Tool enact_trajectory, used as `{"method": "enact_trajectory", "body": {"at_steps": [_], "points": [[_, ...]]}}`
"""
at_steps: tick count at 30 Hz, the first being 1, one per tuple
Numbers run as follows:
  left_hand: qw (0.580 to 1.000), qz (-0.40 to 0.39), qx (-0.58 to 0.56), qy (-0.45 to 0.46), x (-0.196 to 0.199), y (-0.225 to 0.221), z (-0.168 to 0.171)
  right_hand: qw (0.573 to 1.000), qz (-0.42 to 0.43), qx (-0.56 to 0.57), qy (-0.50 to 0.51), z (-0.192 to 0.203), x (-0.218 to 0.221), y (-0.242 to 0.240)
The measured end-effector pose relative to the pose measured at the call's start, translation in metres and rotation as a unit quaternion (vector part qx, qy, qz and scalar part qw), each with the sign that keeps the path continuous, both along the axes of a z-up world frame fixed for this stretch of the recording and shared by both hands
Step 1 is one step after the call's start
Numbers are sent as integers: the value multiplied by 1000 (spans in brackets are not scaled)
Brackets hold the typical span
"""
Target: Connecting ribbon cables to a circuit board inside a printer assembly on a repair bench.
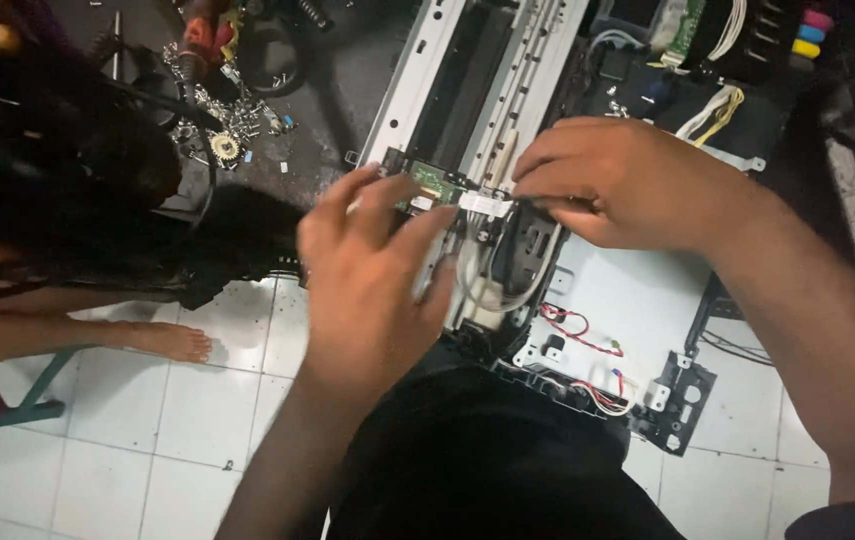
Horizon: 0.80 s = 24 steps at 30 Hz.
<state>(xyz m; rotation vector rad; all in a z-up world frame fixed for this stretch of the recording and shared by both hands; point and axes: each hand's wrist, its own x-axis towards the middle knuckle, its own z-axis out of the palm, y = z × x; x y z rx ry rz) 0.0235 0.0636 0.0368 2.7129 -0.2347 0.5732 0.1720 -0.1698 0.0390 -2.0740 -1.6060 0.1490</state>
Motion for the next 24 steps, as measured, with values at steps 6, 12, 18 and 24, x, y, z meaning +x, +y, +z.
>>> {"method": "enact_trajectory", "body": {"at_steps": [6,12,18,24], "points": [[995,-88,42,24,23,-9,-7,1000,-12,-1,2,2,-2,11],[993,-96,67,-12,23,-10,-10,1000,-8,-14,3,2,-2,17],[986,-110,119,-35,26,-9,-1,999,-32,-1,-2,-5,0,14],[990,-104,91,-9,22,-15,-5,999,-30,2,-22,-8,2,11]]}}
